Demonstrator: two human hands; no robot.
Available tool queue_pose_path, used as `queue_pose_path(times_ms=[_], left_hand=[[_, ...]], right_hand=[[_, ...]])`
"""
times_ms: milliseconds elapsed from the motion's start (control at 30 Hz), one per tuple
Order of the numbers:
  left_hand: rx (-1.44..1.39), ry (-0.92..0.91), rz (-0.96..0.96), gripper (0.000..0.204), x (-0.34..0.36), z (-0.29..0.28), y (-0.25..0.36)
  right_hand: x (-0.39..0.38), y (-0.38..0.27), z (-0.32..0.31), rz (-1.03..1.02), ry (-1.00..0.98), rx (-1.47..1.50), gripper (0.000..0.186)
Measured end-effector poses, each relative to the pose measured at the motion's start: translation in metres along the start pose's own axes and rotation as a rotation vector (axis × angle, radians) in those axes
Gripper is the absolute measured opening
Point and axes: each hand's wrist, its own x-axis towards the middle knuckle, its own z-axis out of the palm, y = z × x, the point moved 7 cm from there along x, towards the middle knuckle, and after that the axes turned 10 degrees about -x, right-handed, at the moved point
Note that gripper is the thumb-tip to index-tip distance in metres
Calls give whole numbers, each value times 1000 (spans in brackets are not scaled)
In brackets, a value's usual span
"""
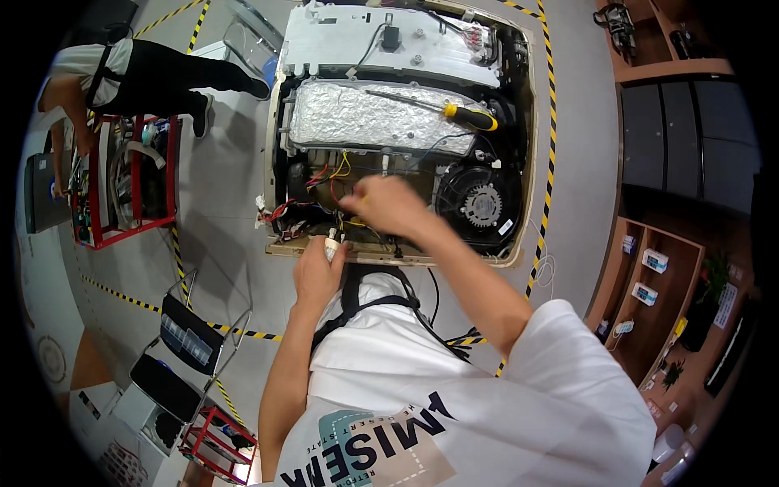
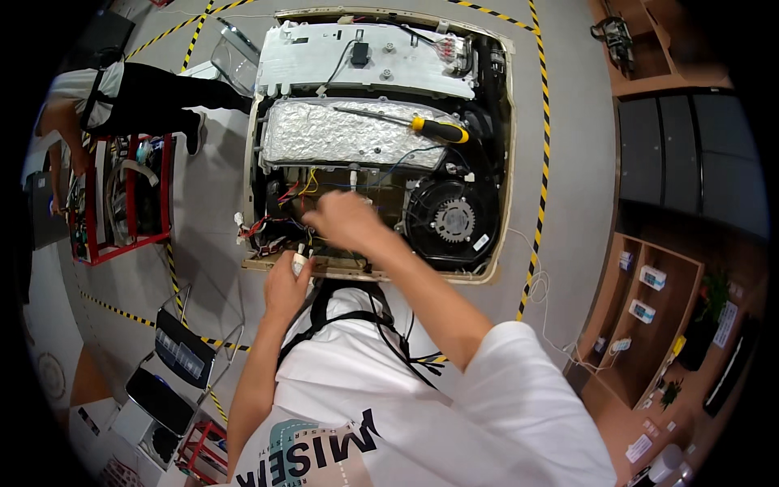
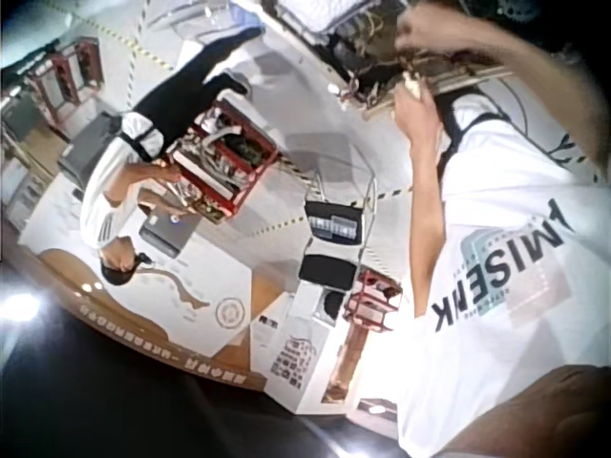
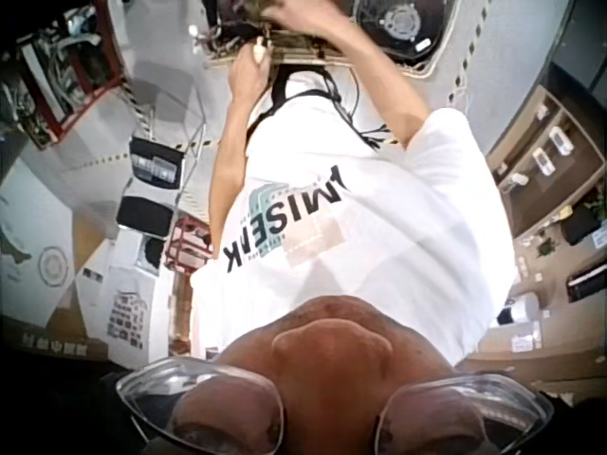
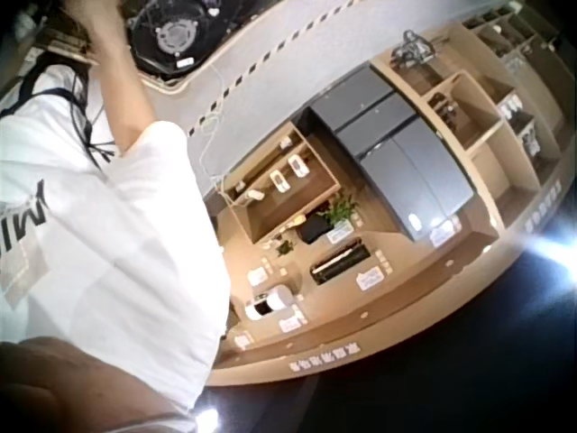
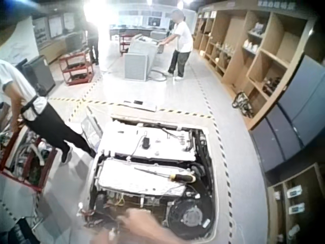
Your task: The person unscrews a component from inside an appliance with a screwdriver, removes the part, and handles it while a second person assists with the repair.
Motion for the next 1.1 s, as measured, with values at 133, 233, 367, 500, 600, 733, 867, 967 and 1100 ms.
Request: queue_pose_path(times_ms=[133, 233, 367, 500, 600, 733, 867, 967, 1100], left_hand=[[-78, 4, -42, 40, -1, -4, -12], [-249, -68, -167, 40, 2, 0, -18], [-609, -143, -426, 41, -12, 11, -35], [-896, -179, -472, 59, -12, 15, -34], [-977, -209, -521, 51, -12, 14, -43], [-1036, -246, -616, 50, -11, 8, -37], [-1025, -272, -703, 54, -14, 12, -47], [-1042, -262, -729, 59, -14, 9, -44], [-1078, -247, -736, 60, -17, 7, -46]], right_hand=[[-2, 72, -106, 269, 387, -378, 47], [9, 120, -132, 256, 390, -668, 49], [37, 160, -138, 89, 323, -758, 50], [44, 154, -139, -112, 250, -813, 33], [8, 130, -140, -204, 313, -801, 32], [-88, 75, -131, -238, 73, -287, 31], [-134, 64, -51, 12, -560, 209, 27], [-149, 60, -5, -47, -616, 454, 27], [-151, 54, 16, -24, -718, 464, 28]])
